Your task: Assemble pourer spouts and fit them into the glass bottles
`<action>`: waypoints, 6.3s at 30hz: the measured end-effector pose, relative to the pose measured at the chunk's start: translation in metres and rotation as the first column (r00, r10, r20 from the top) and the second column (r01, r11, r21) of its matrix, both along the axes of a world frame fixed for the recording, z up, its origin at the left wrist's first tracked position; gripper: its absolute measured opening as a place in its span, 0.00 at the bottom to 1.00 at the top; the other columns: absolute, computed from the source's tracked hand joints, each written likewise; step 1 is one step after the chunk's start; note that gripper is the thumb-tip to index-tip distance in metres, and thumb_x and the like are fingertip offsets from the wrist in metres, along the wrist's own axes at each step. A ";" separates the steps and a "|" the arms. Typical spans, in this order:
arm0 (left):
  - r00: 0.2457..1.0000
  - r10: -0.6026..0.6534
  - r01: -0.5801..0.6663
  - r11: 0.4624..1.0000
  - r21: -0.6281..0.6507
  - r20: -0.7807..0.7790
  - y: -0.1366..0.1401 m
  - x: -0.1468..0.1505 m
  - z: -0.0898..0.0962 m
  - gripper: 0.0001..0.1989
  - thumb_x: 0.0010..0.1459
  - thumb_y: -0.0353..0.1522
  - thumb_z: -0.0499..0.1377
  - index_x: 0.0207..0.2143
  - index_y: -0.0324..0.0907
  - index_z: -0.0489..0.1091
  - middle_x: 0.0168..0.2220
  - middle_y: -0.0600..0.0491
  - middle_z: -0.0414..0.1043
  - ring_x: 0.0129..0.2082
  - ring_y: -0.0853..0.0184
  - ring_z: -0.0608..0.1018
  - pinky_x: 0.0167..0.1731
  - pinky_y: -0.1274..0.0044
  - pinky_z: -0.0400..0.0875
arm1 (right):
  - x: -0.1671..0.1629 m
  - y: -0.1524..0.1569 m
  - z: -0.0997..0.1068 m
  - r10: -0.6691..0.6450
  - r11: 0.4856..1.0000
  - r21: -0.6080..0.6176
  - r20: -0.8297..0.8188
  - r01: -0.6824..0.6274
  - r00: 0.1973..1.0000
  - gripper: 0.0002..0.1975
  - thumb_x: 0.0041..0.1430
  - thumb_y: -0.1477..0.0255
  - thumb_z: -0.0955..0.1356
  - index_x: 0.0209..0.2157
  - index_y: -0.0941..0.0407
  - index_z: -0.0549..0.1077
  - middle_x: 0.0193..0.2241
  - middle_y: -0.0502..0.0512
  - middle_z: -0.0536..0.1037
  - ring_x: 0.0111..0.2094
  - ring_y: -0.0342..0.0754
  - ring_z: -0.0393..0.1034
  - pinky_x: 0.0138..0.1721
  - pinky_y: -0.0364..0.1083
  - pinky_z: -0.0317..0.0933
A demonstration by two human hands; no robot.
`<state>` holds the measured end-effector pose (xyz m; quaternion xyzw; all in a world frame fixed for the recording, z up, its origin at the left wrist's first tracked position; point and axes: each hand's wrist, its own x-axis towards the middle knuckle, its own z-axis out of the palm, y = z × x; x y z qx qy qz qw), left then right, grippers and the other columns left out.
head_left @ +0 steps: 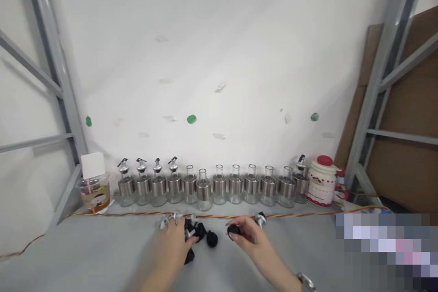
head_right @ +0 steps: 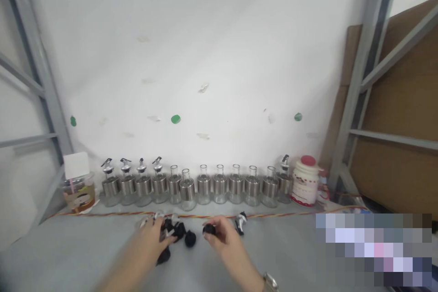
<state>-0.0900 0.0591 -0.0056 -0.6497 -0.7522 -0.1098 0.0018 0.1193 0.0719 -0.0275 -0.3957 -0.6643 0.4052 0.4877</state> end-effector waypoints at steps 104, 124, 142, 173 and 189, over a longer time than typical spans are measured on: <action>0.592 -0.567 0.573 0.796 0.196 0.573 -0.029 0.052 -0.041 0.24 0.47 0.22 0.53 0.48 0.46 0.66 0.42 0.50 0.73 0.43 0.65 0.74 0.45 0.75 0.66 | 0.000 -0.045 0.029 0.043 0.994 0.069 0.504 -0.090 0.863 0.06 0.40 0.78 0.66 0.18 0.55 0.63 0.17 0.40 0.60 0.23 0.41 0.56 0.42 0.46 0.50; 0.267 -0.561 0.535 0.762 0.364 0.783 -0.026 0.052 -0.031 0.30 0.59 0.44 0.45 0.60 0.43 0.42 0.35 0.53 0.70 0.34 0.68 0.73 0.40 0.76 0.65 | 0.005 -0.041 0.024 -0.070 0.993 0.116 0.547 0.008 0.834 0.06 0.45 0.73 0.66 0.21 0.54 0.62 0.18 0.45 0.66 0.25 0.44 0.60 0.27 0.41 0.52; 0.414 -0.586 0.571 0.763 0.303 0.696 -0.023 0.047 -0.045 0.21 0.47 0.25 0.56 0.46 0.44 0.70 0.40 0.51 0.76 0.39 0.64 0.76 0.41 0.79 0.69 | -0.002 -0.040 0.005 0.013 0.998 0.055 0.460 -0.044 0.888 0.07 0.37 0.80 0.64 0.20 0.55 0.61 0.19 0.43 0.62 0.27 0.42 0.58 0.37 0.42 0.49; 0.061 -0.175 0.517 0.847 0.119 0.983 -0.021 0.056 -0.030 0.26 0.29 0.37 0.71 0.35 0.38 0.70 0.21 0.60 0.63 0.22 0.75 0.65 0.23 0.82 0.59 | 0.014 -0.028 0.021 0.169 0.985 0.021 0.048 -0.170 0.985 0.14 0.57 0.64 0.64 0.25 0.57 0.73 0.24 0.49 0.66 0.29 0.44 0.63 0.33 0.44 0.56; 0.085 0.044 0.468 0.880 -0.079 0.995 -0.026 0.058 -0.030 0.33 0.41 0.61 0.48 0.25 0.39 0.69 0.15 0.59 0.60 0.17 0.73 0.64 0.18 0.81 0.57 | 0.010 -0.031 0.022 0.395 0.874 -0.203 -0.232 -0.441 0.889 0.14 0.47 0.63 0.71 0.31 0.57 0.66 0.22 0.43 0.61 0.23 0.39 0.56 0.27 0.41 0.52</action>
